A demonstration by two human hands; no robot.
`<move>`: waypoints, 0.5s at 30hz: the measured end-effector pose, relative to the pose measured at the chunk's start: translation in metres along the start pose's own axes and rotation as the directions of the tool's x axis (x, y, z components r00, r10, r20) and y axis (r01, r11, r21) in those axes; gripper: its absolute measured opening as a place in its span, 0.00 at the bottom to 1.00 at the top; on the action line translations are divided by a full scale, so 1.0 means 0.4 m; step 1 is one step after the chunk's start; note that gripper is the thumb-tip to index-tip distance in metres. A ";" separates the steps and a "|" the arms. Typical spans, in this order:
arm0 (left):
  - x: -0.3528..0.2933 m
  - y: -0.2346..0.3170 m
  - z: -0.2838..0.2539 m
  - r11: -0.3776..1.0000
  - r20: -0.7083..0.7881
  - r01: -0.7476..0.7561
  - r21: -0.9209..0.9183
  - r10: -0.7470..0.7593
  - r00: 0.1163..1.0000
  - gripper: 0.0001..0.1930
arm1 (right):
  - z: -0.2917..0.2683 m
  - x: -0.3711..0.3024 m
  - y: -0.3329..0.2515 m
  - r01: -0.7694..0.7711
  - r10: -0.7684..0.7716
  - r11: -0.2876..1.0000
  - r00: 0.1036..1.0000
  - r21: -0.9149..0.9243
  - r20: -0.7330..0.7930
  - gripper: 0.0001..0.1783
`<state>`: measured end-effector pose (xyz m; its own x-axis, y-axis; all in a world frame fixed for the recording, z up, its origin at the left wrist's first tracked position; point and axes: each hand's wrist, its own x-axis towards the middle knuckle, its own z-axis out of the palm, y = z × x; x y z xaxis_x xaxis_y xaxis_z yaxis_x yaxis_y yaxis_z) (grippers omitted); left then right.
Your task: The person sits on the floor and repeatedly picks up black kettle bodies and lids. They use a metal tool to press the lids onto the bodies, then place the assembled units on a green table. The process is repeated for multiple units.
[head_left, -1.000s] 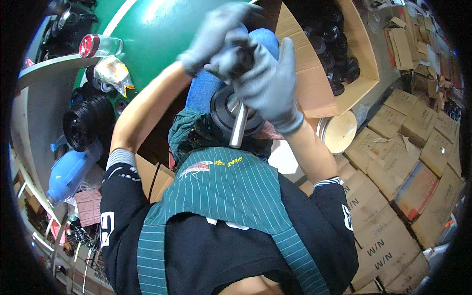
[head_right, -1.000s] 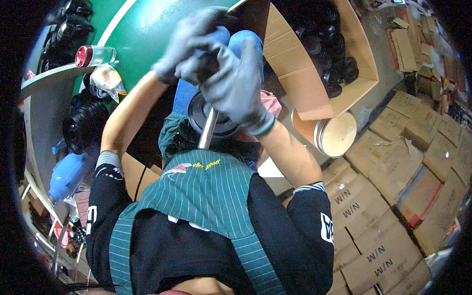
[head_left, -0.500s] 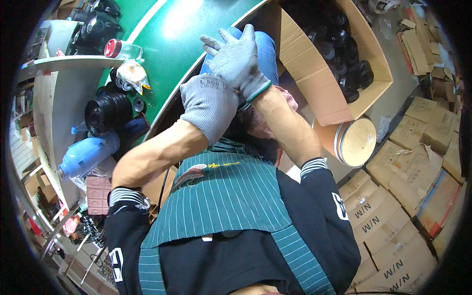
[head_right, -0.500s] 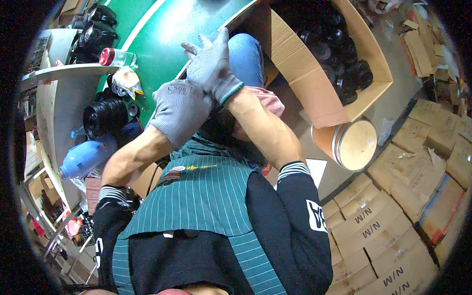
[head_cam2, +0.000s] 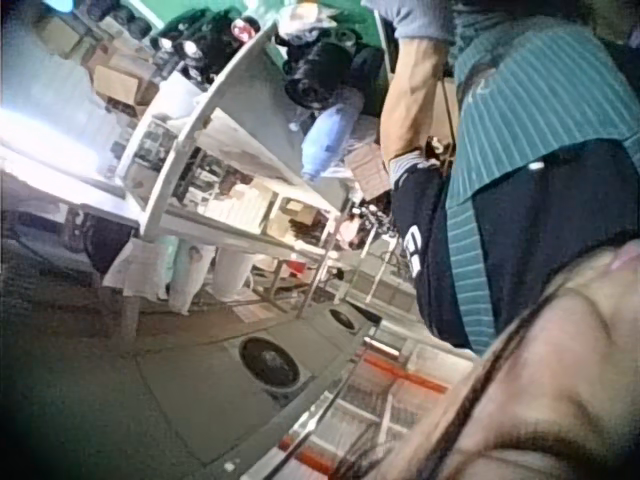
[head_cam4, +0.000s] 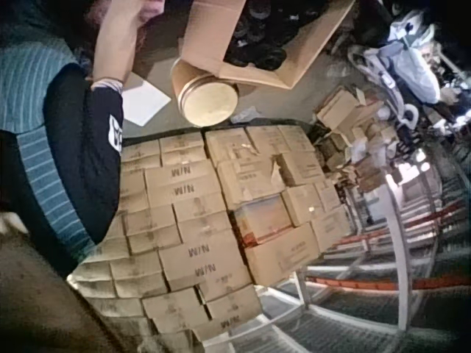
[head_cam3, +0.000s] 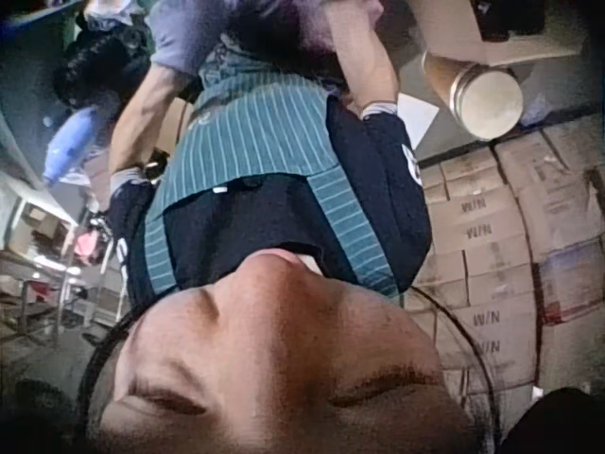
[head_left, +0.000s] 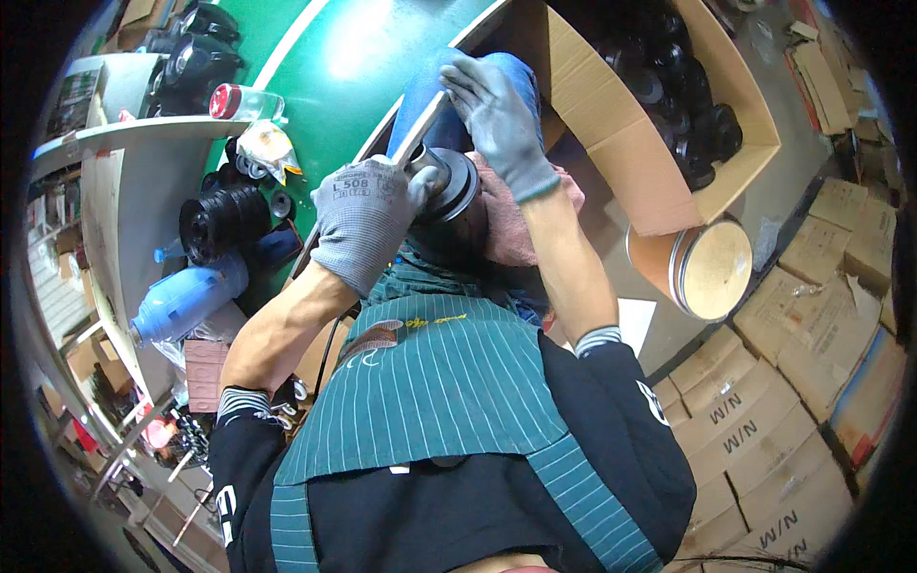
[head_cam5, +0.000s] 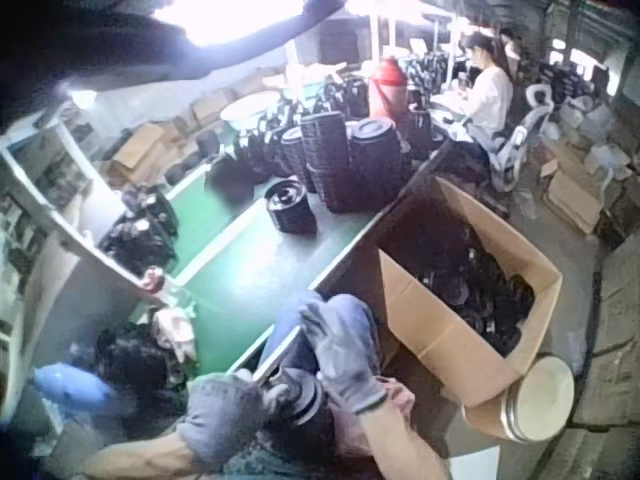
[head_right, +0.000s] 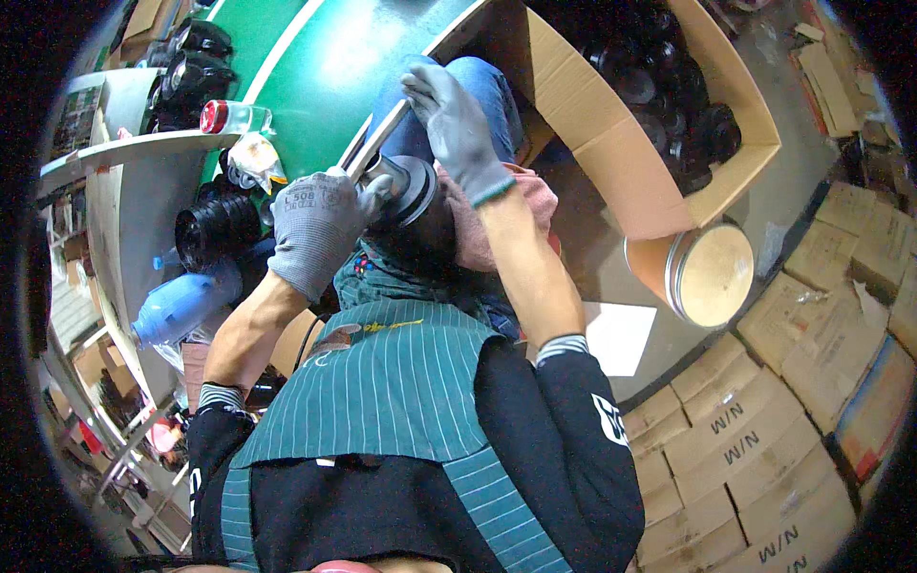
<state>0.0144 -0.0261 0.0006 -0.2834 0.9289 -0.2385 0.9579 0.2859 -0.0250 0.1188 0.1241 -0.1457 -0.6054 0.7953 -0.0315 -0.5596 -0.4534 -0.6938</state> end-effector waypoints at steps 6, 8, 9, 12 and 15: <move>0.011 0.034 -0.008 0.998 -0.033 -0.008 0.068 0.010 0.999 0.33 | -0.032 0.080 0.070 -0.339 0.333 0.938 0.938 0.064 0.097 0.29; 0.014 0.038 -0.006 0.997 -0.007 -0.008 0.079 0.009 1.000 0.32 | -0.022 0.076 0.088 -0.437 0.440 0.889 0.898 0.135 0.006 0.29; 0.014 0.036 -0.003 0.998 0.022 0.011 0.065 -0.013 1.000 0.33 | -0.019 0.073 0.095 -0.484 0.498 0.853 0.866 0.195 -0.031 0.29; 0.012 0.014 0.009 0.999 0.007 -0.008 0.039 0.008 1.000 0.34 | -0.020 0.058 0.116 -0.477 0.408 0.610 0.874 0.632 0.265 0.25; 0.008 -0.029 0.018 0.992 -0.054 -0.117 -0.048 0.115 0.992 0.31 | -0.038 0.039 0.119 -0.405 0.366 0.554 0.903 0.728 0.224 0.29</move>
<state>0.0025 -0.0281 -0.0069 -0.1738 0.9669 -0.1867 0.9813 0.1860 0.0496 0.0912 0.1211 -0.1904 -0.8783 0.4622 -0.1219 -0.4767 -0.8658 0.1522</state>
